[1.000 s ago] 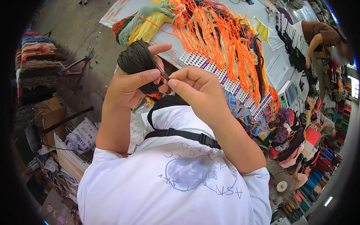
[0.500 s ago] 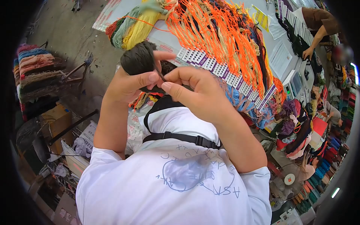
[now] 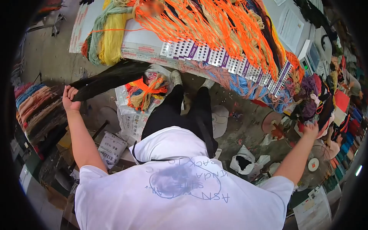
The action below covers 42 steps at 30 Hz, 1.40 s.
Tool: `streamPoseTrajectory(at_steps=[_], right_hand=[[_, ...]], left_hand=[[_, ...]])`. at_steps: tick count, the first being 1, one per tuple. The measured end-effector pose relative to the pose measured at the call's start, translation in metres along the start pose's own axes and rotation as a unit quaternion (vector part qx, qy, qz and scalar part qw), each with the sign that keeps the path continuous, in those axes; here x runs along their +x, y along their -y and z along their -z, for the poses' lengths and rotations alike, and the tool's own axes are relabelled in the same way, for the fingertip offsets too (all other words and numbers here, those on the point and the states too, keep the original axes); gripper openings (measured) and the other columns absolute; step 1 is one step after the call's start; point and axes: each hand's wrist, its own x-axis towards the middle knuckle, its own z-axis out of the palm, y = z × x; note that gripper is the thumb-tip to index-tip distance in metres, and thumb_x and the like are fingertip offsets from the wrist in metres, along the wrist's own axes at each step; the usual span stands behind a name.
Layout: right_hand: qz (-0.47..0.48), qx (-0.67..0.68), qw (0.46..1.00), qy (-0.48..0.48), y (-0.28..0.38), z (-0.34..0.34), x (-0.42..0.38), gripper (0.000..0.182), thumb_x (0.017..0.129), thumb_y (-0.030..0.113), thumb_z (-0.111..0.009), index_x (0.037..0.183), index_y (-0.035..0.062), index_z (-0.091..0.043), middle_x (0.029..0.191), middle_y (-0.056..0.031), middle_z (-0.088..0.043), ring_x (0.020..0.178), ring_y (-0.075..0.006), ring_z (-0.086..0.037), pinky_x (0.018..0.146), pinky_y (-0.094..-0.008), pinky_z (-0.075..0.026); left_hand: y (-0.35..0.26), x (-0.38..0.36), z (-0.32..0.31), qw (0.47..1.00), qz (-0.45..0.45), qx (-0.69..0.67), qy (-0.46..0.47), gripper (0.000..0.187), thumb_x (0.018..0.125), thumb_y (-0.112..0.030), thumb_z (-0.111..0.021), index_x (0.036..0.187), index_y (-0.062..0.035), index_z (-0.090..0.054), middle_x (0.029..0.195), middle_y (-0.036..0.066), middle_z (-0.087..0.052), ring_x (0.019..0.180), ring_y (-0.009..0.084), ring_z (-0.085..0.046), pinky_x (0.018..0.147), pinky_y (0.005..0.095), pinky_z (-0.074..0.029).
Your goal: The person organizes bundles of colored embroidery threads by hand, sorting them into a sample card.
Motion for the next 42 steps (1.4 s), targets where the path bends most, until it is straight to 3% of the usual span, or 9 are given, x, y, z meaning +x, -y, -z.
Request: streamPoseTrajectory(at_steps=[3, 7, 8, 15, 17, 22, 31, 36, 42], right_hand=[[0.157, -0.072, 0.975, 0.139, -0.011, -0.022, -0.069, 0.029, 0.089, 0.014, -0.045, 0.115, 0.0039, -0.052, 0.062, 0.0045, -0.039, 0.041, -0.0040, -0.027, 0.037, -0.0165, -0.024], [0.176, -0.145, 0.896, 0.380, -0.178, -0.161, -0.209, 0.028, 0.085, 0.012, -0.053, 0.111, 0.0029, -0.062, 0.075, 0.0015, -0.054, 0.065, -0.0057, -0.045, 0.056, -0.0194, -0.035], [0.061, -0.204, 0.923, 0.319, -0.218, -0.199, -0.231, 0.030, 0.083, 0.014, -0.058, 0.110, 0.0013, -0.062, 0.081, 0.0003, -0.057, 0.071, -0.0062, -0.048, 0.059, -0.0212, -0.038], [0.173, -0.260, 0.781, 0.541, -0.355, -0.313, -0.384, 0.023, 0.082, 0.022, -0.066, 0.091, 0.0007, -0.069, 0.071, -0.0018, -0.062, 0.058, -0.0041, -0.049, 0.052, -0.0197, -0.038], [0.160, -0.255, 0.775, 0.555, -0.379, -0.322, -0.388, 0.023, 0.083, 0.023, -0.065, 0.090, 0.0011, -0.069, 0.072, -0.0012, -0.063, 0.060, -0.0046, -0.050, 0.053, -0.0202, -0.039], [0.187, -0.293, 0.783, 0.516, -0.395, -0.324, -0.386, 0.021, 0.082, 0.020, -0.064, 0.090, 0.0013, -0.068, 0.065, -0.0019, -0.062, 0.059, -0.0069, -0.055, 0.057, -0.0244, -0.044], [0.199, -0.271, 0.799, 0.500, -0.395, -0.325, -0.399, 0.018, 0.078, 0.018, -0.067, 0.084, 0.0011, -0.069, 0.071, -0.0052, -0.064, 0.062, -0.0108, -0.058, 0.060, -0.0257, -0.046], [0.284, -0.296, 0.747, 0.523, -0.393, -0.323, -0.420, 0.016, 0.077, 0.017, -0.065, 0.083, 0.0029, -0.069, 0.075, -0.0092, -0.065, 0.065, -0.0174, -0.062, 0.064, -0.0285, -0.048], [0.255, -0.368, 0.717, 0.534, -0.411, -0.328, -0.417, 0.016, 0.073, 0.022, -0.066, 0.079, 0.0071, -0.071, 0.072, -0.0064, -0.066, 0.066, -0.0194, -0.064, 0.063, -0.0301, -0.049]], left_hand=[[0.048, 0.013, -0.038, 0.995, 0.012, 0.080, 0.050, 0.021, 0.093, -0.019, -0.050, 0.096, 0.0004, -0.059, 0.054, -0.006, -0.028, 0.043, 0.0047, -0.027, 0.055, 0.0227, -0.031], [0.174, 0.062, -0.052, 0.967, 0.152, 0.204, 0.025, 0.029, 0.087, -0.020, -0.060, 0.108, -0.0003, -0.057, 0.062, -0.006, -0.036, 0.047, 0.0034, -0.031, 0.059, 0.0213, -0.034], [0.208, 0.074, -0.062, 0.957, 0.176, 0.227, 0.029, 0.030, 0.084, -0.020, -0.064, 0.107, -0.0003, -0.057, 0.063, -0.006, -0.037, 0.048, 0.0046, -0.032, 0.060, 0.0222, -0.035], [0.356, 0.151, -0.086, 0.770, 0.086, 0.629, -0.059, 0.031, 0.067, -0.030, -0.079, 0.074, -0.0025, -0.065, 0.066, 0.003, -0.061, 0.056, 0.0128, -0.054, 0.054, 0.0300, -0.044], [0.367, 0.159, -0.075, 0.730, 0.040, 0.679, -0.064, 0.030, 0.065, -0.026, -0.078, 0.072, 0.0000, -0.065, 0.070, 0.009, -0.066, 0.063, 0.0135, -0.061, 0.061, 0.0305, -0.048], [0.328, 0.124, -0.063, 0.914, 0.046, 0.381, -0.130, 0.013, 0.074, -0.011, -0.072, 0.084, -0.0061, -0.065, 0.068, -0.003, -0.057, 0.054, 0.0079, -0.049, 0.054, 0.0272, -0.042], [0.237, 0.051, -0.006, 0.981, 0.126, 0.134, -0.059, 0.018, 0.088, -0.016, -0.056, 0.102, -0.0050, -0.059, 0.059, -0.006, -0.041, 0.041, 0.0040, -0.030, 0.055, 0.0225, -0.035], [0.312, 0.116, -0.059, 0.910, 0.092, 0.403, -0.004, 0.023, 0.083, -0.009, -0.060, 0.104, 0.0011, -0.063, 0.074, 0.001, -0.060, 0.053, 0.0076, -0.049, 0.061, 0.0247, -0.044], [0.353, 0.132, -0.051, 0.729, -0.143, 0.669, 0.030, 0.022, 0.081, -0.006, -0.056, 0.101, 0.0013, -0.065, 0.090, 0.006, -0.067, 0.079, 0.0174, -0.062, 0.072, 0.0282, -0.049]])
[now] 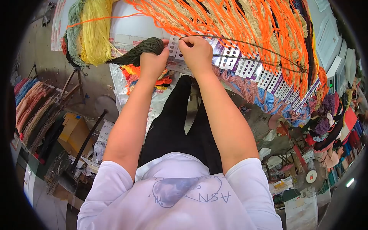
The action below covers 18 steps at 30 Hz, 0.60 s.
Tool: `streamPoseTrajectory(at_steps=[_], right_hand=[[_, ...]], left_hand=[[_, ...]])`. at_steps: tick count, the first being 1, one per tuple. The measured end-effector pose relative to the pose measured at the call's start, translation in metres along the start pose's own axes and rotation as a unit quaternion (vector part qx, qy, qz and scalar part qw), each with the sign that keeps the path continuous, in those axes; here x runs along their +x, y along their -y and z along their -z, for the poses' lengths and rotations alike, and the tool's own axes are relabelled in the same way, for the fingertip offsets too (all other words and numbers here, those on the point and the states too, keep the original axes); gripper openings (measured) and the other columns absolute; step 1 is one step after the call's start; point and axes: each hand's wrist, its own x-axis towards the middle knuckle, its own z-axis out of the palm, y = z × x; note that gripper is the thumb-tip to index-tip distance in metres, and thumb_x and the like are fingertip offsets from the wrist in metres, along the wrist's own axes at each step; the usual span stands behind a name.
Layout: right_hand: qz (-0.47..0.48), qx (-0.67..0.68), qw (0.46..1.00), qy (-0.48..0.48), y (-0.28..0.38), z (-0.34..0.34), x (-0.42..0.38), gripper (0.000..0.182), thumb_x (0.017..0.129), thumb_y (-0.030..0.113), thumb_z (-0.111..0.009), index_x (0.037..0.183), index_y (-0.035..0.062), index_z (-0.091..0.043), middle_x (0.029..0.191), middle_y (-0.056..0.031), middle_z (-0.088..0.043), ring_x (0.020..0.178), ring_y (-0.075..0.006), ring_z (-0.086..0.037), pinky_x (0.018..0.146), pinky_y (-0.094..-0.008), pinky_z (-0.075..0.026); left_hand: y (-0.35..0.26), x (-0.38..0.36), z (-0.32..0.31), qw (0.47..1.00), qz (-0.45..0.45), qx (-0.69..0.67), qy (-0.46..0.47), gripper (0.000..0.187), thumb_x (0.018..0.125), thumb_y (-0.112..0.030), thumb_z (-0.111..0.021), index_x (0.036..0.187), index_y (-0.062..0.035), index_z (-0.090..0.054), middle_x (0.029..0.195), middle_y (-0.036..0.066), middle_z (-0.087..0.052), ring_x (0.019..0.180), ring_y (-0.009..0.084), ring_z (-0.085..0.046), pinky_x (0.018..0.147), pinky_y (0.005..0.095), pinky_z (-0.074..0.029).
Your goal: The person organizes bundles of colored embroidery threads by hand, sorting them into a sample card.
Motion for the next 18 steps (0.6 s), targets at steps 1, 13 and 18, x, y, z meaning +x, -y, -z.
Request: streamPoseTrajectory(at_steps=[1, 13, 18], right_hand=[[-0.002, -0.001, 1.000, 0.001, -0.002, -0.001, -0.001, 0.016, 0.073, 0.022, -0.066, 0.079, 0.0071, -0.071, 0.072, -0.0064, -0.066, 0.066, -0.0194, -0.064, 0.063, -0.0301, -0.049], [-0.029, -0.041, 0.997, -0.051, 0.007, -0.010, -0.004, 0.012, 0.072, 0.022, -0.068, 0.075, 0.0100, -0.069, 0.075, -0.0031, -0.065, 0.065, -0.0209, -0.063, 0.061, -0.0324, -0.049], [0.140, -0.140, 0.975, -0.100, 0.004, -0.014, -0.012, 0.008, 0.073, 0.018, -0.066, 0.078, 0.0112, -0.068, 0.081, -0.0023, -0.062, 0.068, -0.0236, -0.062, 0.060, -0.0343, -0.049]], left_hand=[[-0.001, -0.002, 0.003, 1.000, 0.002, 0.000, 0.001, 0.022, 0.081, -0.006, -0.056, 0.101, 0.0013, -0.065, 0.090, 0.006, -0.067, 0.079, 0.0174, -0.062, 0.072, 0.0282, -0.049], [-0.018, 0.035, 0.026, 0.944, 0.191, -0.113, 0.242, 0.016, 0.086, -0.017, -0.060, 0.081, -0.0020, -0.063, 0.057, 0.001, -0.056, 0.040, 0.0063, -0.043, 0.039, 0.0208, -0.034], [-0.012, 0.042, 0.017, 0.946, 0.206, -0.157, 0.196, 0.013, 0.079, -0.015, -0.066, 0.085, -0.0030, -0.066, 0.062, 0.000, -0.057, 0.045, 0.0069, -0.046, 0.040, 0.0217, -0.036]])
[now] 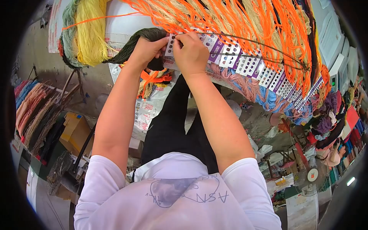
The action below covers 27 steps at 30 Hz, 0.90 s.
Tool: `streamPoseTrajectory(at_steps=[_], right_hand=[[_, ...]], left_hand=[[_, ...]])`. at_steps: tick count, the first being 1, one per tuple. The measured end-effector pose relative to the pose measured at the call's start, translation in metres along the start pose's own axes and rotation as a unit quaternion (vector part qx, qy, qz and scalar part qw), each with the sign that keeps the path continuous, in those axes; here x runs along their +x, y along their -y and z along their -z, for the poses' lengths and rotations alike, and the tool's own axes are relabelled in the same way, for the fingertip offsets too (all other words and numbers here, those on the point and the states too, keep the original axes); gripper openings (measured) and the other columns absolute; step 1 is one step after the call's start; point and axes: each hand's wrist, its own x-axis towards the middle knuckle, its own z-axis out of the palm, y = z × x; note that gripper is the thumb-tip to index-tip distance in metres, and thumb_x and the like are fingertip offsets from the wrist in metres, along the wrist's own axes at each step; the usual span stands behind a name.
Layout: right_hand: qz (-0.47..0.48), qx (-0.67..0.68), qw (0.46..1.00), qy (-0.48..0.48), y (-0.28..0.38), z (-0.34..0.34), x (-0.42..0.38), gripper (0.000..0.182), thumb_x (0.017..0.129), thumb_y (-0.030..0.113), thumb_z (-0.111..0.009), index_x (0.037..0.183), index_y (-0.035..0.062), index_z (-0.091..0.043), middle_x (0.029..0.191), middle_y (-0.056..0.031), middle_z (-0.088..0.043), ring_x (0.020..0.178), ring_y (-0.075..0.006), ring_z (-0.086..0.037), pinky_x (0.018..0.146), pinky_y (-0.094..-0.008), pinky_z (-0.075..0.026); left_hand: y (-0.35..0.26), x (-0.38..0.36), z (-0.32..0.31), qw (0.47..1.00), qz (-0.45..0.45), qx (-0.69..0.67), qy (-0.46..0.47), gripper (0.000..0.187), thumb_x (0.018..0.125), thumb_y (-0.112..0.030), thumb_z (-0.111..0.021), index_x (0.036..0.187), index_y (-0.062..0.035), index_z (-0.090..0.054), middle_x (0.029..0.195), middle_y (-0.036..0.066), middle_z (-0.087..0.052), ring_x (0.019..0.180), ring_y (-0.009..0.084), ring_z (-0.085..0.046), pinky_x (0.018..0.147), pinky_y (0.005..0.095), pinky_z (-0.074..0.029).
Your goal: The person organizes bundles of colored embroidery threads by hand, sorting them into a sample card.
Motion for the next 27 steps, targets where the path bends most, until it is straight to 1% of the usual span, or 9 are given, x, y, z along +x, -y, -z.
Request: streamPoseTrajectory(at_steps=[4, 9, 11, 14, 16, 18, 20, 23, 27], right_hand=[[0.083, -0.049, 0.995, -0.012, 0.004, 0.000, -0.009, 0.008, 0.073, 0.014, -0.065, 0.080, 0.0101, -0.068, 0.082, -0.0021, -0.062, 0.070, -0.0226, -0.062, 0.060, -0.0337, -0.049], [0.064, 0.047, 0.997, -0.021, 0.000, 0.004, -0.014, 0.013, 0.073, 0.010, -0.064, 0.085, 0.0087, -0.068, 0.082, -0.0043, -0.061, 0.071, -0.0241, -0.061, 0.062, -0.0338, -0.050], [0.037, 0.035, 0.999, 0.014, 0.001, 0.015, -0.009, 0.022, 0.074, 0.010, -0.063, 0.096, 0.0094, -0.066, 0.090, -0.0054, -0.060, 0.070, -0.0261, -0.061, 0.063, -0.0352, -0.050], [0.063, -0.128, 0.989, 0.050, -0.003, 0.034, 0.003, 0.020, 0.074, 0.013, -0.063, 0.094, 0.0091, -0.064, 0.091, -0.0057, -0.056, 0.074, -0.0248, -0.061, 0.062, -0.0364, -0.051], [0.070, -0.151, 0.984, 0.061, -0.007, 0.038, 0.007, 0.019, 0.073, 0.012, -0.063, 0.092, 0.0093, -0.063, 0.091, -0.0053, -0.056, 0.077, -0.0242, -0.060, 0.066, -0.0366, -0.050], [0.083, -0.171, 0.979, 0.071, -0.009, 0.038, 0.012, 0.017, 0.072, 0.011, -0.064, 0.089, 0.0096, -0.062, 0.090, -0.0049, -0.056, 0.080, -0.0236, -0.059, 0.069, -0.0367, -0.049], [0.198, -0.197, 0.960, 0.010, -0.010, 0.040, 0.014, 0.015, 0.070, 0.010, -0.064, 0.084, 0.0101, -0.060, 0.090, -0.0037, -0.056, 0.085, -0.0233, -0.057, 0.076, -0.0369, -0.045], [0.247, -0.117, 0.961, -0.031, -0.003, 0.039, 0.013, 0.015, 0.069, 0.010, -0.064, 0.083, 0.0102, -0.059, 0.090, -0.0034, -0.057, 0.089, -0.0237, -0.055, 0.081, -0.0372, -0.042], [0.188, 0.017, 0.981, 0.038, 0.005, 0.035, 0.012, 0.020, 0.073, 0.008, -0.061, 0.092, 0.0071, -0.056, 0.090, -0.0109, -0.058, 0.085, -0.0311, -0.057, 0.074, -0.0411, -0.046]], left_hand=[[-0.006, 0.000, -0.003, 1.000, 0.003, 0.021, 0.003, 0.012, 0.079, -0.015, -0.067, 0.082, -0.0032, -0.066, 0.064, 0.001, -0.058, 0.047, 0.0076, -0.048, 0.042, 0.0216, -0.038], [0.001, 0.001, -0.005, 0.996, -0.008, 0.082, -0.044, 0.016, 0.080, -0.016, -0.063, 0.080, -0.0003, -0.065, 0.064, 0.001, -0.060, 0.054, 0.0088, -0.053, 0.049, 0.0261, -0.043], [0.004, -0.002, -0.001, 0.980, -0.161, 0.035, -0.112, 0.018, 0.080, -0.017, -0.061, 0.079, 0.0011, -0.064, 0.064, 0.000, -0.059, 0.058, 0.0085, -0.053, 0.055, 0.0271, -0.044], [-0.006, -0.016, 0.032, 0.969, -0.096, -0.163, -0.160, 0.019, 0.082, -0.017, -0.057, 0.074, -0.0016, -0.062, 0.072, 0.003, -0.061, 0.067, 0.0117, -0.055, 0.064, 0.0259, -0.043], [-0.009, -0.022, 0.051, 0.939, -0.115, -0.317, -0.059, 0.016, 0.085, -0.012, -0.048, 0.084, 0.0002, -0.058, 0.078, 0.010, -0.064, 0.080, 0.0245, -0.063, 0.078, 0.0345, -0.047], [-0.012, -0.028, 0.056, 0.921, -0.109, -0.372, 0.027, 0.015, 0.085, -0.013, -0.048, 0.088, -0.0002, -0.056, 0.078, 0.011, -0.064, 0.082, 0.0265, -0.063, 0.080, 0.0367, -0.047], [-0.013, -0.030, 0.054, 0.888, -0.082, -0.433, 0.131, 0.012, 0.086, -0.009, -0.047, 0.093, -0.0021, -0.054, 0.083, 0.015, -0.064, 0.079, 0.0256, -0.064, 0.079, 0.0356, -0.048], [-0.019, -0.020, 0.031, 0.938, -0.127, -0.265, 0.184, 0.013, 0.084, 0.002, -0.051, 0.095, -0.0058, -0.051, 0.110, 0.022, -0.059, 0.070, 0.0126, -0.061, 0.070, 0.0296, -0.050], [-0.009, -0.003, 0.004, 0.972, -0.177, -0.069, 0.140, 0.009, 0.082, -0.004, -0.062, 0.085, -0.0037, -0.053, 0.095, 0.009, -0.063, 0.069, 0.0105, -0.058, 0.066, 0.0252, -0.048]])
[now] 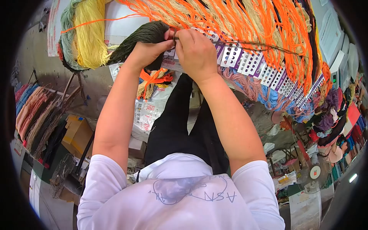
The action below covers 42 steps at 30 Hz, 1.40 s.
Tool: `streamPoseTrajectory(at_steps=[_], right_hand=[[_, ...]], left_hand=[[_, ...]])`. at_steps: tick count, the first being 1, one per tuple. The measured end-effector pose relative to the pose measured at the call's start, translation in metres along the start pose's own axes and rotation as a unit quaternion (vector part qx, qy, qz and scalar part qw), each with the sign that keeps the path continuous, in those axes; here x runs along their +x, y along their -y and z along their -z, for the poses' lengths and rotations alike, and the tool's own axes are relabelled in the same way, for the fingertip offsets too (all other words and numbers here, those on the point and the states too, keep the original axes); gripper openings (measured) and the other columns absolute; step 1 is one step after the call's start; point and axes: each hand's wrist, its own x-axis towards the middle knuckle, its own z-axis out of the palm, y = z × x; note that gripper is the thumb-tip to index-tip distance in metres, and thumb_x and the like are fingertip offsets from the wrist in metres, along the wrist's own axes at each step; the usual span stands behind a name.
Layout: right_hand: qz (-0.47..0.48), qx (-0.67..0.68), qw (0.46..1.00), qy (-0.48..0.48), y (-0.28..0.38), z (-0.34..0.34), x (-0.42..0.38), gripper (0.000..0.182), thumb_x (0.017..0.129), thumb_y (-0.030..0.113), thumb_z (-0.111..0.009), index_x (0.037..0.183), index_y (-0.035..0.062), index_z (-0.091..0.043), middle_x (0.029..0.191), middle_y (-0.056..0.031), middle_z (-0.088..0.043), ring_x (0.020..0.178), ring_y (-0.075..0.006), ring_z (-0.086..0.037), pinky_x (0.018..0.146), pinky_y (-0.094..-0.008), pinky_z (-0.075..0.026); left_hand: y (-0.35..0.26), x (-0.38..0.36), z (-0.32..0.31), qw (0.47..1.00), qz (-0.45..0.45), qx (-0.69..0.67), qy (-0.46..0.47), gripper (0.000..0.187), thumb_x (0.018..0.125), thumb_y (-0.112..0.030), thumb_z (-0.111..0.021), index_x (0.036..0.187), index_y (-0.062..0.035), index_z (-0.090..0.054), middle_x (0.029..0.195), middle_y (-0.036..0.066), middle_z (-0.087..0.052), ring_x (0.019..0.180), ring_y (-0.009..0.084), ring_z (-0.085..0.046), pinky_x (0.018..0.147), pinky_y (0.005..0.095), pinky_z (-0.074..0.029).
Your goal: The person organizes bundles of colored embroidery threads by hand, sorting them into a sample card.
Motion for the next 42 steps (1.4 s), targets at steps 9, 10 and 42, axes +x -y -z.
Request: streamPoseTrajectory(at_steps=[9, 10, 42], right_hand=[[-0.085, -0.055, 0.994, 0.035, -0.031, -0.014, -0.004, 0.019, 0.078, 0.004, -0.057, 0.096, 0.0051, -0.054, 0.087, -0.0141, -0.058, 0.080, -0.0333, -0.058, 0.069, -0.0408, -0.048], [-0.082, -0.053, 0.995, 0.030, -0.032, -0.015, -0.004, 0.019, 0.078, 0.004, -0.057, 0.096, 0.0051, -0.054, 0.087, -0.0141, -0.058, 0.080, -0.0333, -0.058, 0.069, -0.0408, -0.048], [-0.276, 0.553, 0.781, 0.084, 0.111, 0.082, 0.003, 0.012, 0.084, 0.009, -0.064, 0.088, -0.0021, -0.064, 0.082, -0.0022, -0.063, 0.073, -0.0060, -0.056, 0.068, -0.0203, -0.045]], left_hand=[[-0.134, -0.042, 0.147, 0.941, -0.043, -0.151, -0.300, 0.019, 0.083, -0.008, -0.062, 0.069, -0.0085, -0.049, 0.059, -0.001, -0.045, 0.055, 0.0091, -0.046, 0.055, 0.0235, -0.040], [-0.155, -0.047, 0.157, 0.949, -0.101, -0.165, -0.248, 0.014, 0.084, -0.008, -0.060, 0.073, -0.0062, -0.052, 0.066, 0.002, -0.055, 0.061, 0.0107, -0.053, 0.056, 0.0236, -0.043], [-0.122, -0.091, -0.032, 0.975, 0.083, -0.206, 0.011, 0.041, 0.090, -0.021, -0.047, 0.119, 0.0073, -0.051, 0.115, 0.016, -0.057, 0.102, 0.0227, -0.057, 0.091, 0.0353, -0.044]])
